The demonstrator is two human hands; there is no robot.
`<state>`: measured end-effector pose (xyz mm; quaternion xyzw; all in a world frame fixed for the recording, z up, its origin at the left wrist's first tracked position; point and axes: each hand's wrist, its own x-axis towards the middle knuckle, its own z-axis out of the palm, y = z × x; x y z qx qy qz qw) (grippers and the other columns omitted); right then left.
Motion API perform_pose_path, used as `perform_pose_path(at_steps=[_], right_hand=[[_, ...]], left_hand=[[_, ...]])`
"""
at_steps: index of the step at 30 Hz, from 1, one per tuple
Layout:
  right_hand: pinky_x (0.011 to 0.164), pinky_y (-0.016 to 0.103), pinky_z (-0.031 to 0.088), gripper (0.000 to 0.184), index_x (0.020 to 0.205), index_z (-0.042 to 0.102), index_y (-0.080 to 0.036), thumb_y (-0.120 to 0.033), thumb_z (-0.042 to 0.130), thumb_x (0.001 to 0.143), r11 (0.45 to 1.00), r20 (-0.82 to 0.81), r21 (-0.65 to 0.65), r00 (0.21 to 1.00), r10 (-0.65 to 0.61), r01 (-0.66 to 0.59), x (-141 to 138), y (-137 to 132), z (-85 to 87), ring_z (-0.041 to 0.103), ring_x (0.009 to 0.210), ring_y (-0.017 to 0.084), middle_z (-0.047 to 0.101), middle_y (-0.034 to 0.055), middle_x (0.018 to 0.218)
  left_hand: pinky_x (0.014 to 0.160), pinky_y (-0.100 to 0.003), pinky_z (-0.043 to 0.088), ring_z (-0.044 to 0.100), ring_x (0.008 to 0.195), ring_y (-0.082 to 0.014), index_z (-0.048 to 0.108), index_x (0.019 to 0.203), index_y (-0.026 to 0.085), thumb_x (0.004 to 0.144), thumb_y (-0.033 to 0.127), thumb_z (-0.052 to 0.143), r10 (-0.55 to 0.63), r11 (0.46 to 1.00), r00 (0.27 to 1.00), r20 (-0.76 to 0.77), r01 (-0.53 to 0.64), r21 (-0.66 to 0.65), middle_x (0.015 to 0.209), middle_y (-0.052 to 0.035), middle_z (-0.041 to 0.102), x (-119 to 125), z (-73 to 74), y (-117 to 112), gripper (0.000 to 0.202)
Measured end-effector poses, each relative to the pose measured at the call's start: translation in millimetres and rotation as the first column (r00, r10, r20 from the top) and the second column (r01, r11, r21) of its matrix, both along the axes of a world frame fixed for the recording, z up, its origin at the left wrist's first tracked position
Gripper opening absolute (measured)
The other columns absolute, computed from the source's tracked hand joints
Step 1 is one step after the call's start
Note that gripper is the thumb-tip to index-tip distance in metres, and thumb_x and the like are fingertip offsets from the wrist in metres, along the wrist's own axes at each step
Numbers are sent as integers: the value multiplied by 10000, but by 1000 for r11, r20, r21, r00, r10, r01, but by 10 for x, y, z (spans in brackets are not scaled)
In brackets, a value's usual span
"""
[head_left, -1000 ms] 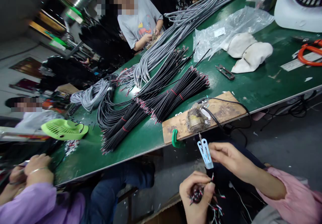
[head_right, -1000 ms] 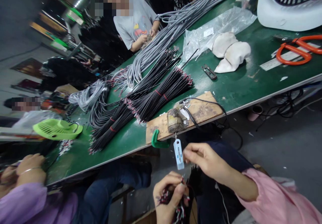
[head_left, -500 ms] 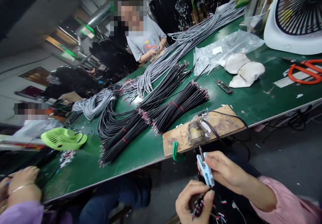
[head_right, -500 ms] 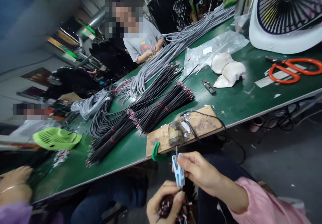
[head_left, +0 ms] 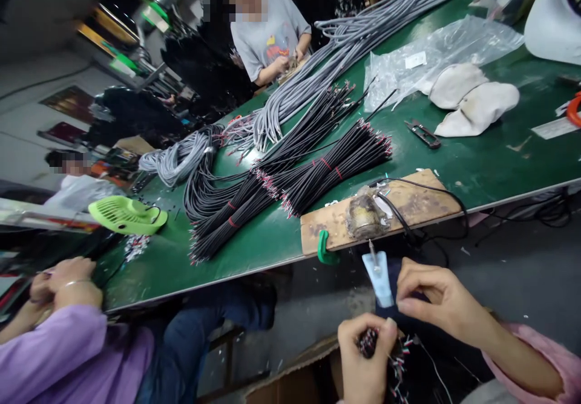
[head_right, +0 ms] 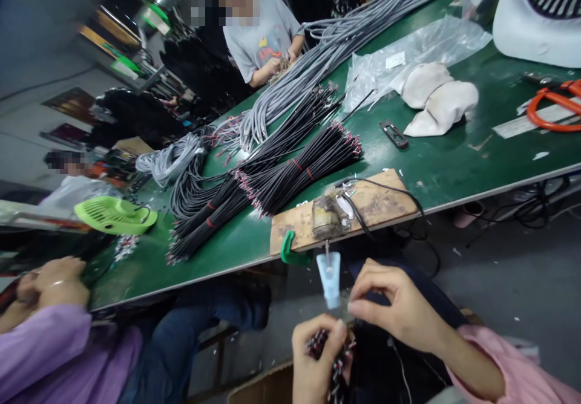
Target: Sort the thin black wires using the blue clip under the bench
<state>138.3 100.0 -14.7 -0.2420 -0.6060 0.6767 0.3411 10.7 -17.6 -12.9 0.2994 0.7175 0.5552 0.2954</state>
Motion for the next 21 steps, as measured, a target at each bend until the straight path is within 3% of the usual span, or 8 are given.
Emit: perform_pose_path(at_steps=[3,6,11,14,16,19,21], right_hand=[[747,348,410,114,812,729,-176,-289,711,815,974,52,209,996,79,-88,-22,-63,98,549,777,201,651,51,749],[762,355,396,155,771,697,-170,-255,629,881,969,94,233,994,63,-84,-59,-83,123,544,759,194,652,49,740],[659,308,397,351,641,606,-163,-422,607,877,998,56,-1,997,57,-57,-113,-143,14,505,673,170,565,23,653],[626,289,392,363,658,581,-162,-451,591,878,995,-28,-100,999,-22,19,-140,-259,-42,486,682,166,532,27,681],[630,277,394,337,719,580,-157,-449,578,887,983,-98,-184,995,-7,-11,-146,-328,-74,481,706,162,513,29,730],[603,247,382,320,798,573,-150,-460,589,879,896,-206,-396,971,124,-199,-160,-342,-120,452,657,131,467,0,726],[596,235,371,315,810,585,-142,-450,625,859,842,-249,-478,958,141,-248,-193,-275,-124,438,644,121,465,-11,702]], left_hand=[[602,-304,529,634,642,-213,726,734,173,624,407,818,46,998,999,29,-45,-46,690,-48,687,54,-112,-57,275],[600,-273,508,596,607,-172,719,785,162,633,397,815,-4,999,999,36,5,-46,673,-21,650,61,-157,-78,296],[390,-217,391,490,436,-104,649,641,166,759,414,708,-128,991,967,221,115,69,617,0,565,11,-132,-81,280],[358,-204,353,464,392,-86,640,599,169,771,367,708,-143,986,944,296,111,121,571,22,512,11,-130,-75,271],[372,-202,364,475,398,-84,655,617,180,748,346,735,-139,982,935,325,89,165,565,34,506,22,-140,-69,226],[369,-198,359,477,405,-83,680,624,192,712,322,768,-136,975,941,310,73,208,578,30,537,31,-142,-56,180],[366,-198,354,497,432,-98,696,603,196,685,300,788,-129,974,960,250,74,216,573,18,563,24,-114,-37,161]])
